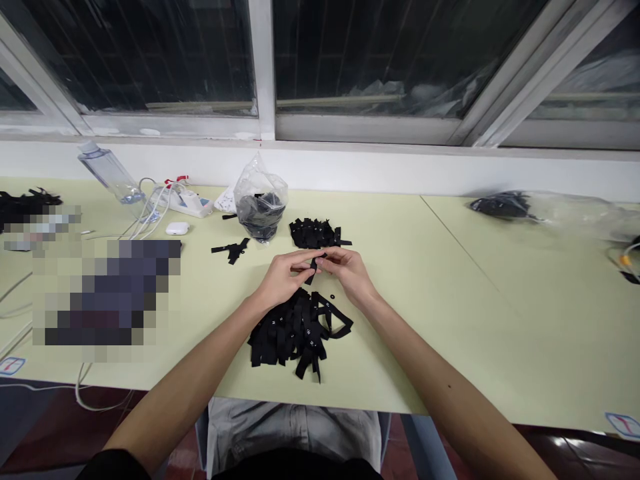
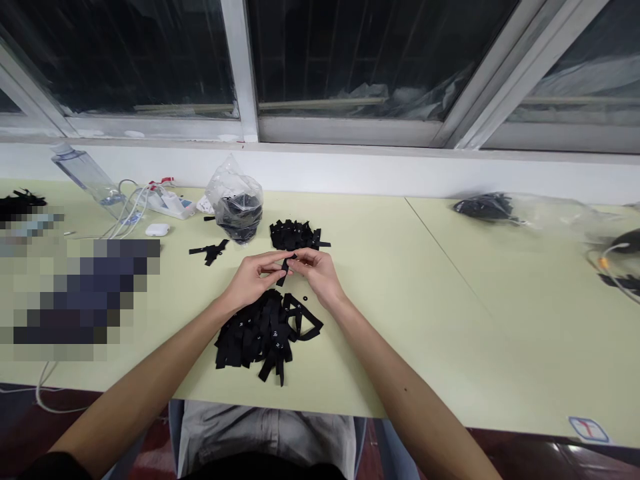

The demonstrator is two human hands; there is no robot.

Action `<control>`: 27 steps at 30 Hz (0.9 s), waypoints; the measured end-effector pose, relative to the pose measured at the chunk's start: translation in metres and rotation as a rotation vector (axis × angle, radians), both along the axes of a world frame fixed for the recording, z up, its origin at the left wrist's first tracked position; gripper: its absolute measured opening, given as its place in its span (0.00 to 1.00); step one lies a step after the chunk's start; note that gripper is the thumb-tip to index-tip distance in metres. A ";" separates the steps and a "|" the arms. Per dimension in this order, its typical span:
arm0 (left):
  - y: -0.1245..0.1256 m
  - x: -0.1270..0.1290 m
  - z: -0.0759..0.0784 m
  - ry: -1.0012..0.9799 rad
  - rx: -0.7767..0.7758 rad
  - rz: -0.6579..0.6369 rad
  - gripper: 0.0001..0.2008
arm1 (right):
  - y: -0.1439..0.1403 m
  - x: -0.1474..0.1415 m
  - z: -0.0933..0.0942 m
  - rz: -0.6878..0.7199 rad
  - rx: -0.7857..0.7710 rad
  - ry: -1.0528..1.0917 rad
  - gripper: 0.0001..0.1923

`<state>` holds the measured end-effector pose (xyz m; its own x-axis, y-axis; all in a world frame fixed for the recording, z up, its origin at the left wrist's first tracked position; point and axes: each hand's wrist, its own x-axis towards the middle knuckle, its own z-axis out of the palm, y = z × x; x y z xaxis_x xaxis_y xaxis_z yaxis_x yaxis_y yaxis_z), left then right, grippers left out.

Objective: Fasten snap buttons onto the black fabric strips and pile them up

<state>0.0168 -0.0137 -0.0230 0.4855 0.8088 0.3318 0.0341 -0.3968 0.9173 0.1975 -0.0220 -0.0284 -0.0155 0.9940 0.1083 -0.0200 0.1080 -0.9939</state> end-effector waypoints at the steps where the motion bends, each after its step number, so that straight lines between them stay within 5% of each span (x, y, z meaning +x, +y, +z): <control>1: -0.001 0.000 0.001 -0.004 0.000 -0.005 0.19 | 0.000 0.000 -0.001 0.008 0.006 -0.012 0.14; 7: -0.003 0.002 0.006 -0.065 -0.048 0.032 0.27 | 0.006 0.015 0.004 -0.011 0.047 0.053 0.15; 10: 0.003 0.004 0.004 0.025 0.009 0.124 0.18 | 0.008 0.029 0.010 0.002 0.034 0.128 0.15; 18: 0.005 0.027 0.006 0.490 0.212 -0.171 0.04 | 0.008 0.042 0.012 0.071 0.014 0.246 0.16; 27: 0.011 0.040 0.004 0.709 0.436 -0.169 0.02 | 0.004 0.034 0.014 0.190 -0.050 0.352 0.15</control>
<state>0.0570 -0.0022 -0.0188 0.7990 0.5772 0.1687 0.4515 -0.7611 0.4656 0.2311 -0.0179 -0.0146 -0.1696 0.9812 0.0918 -0.3754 0.0218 -0.9266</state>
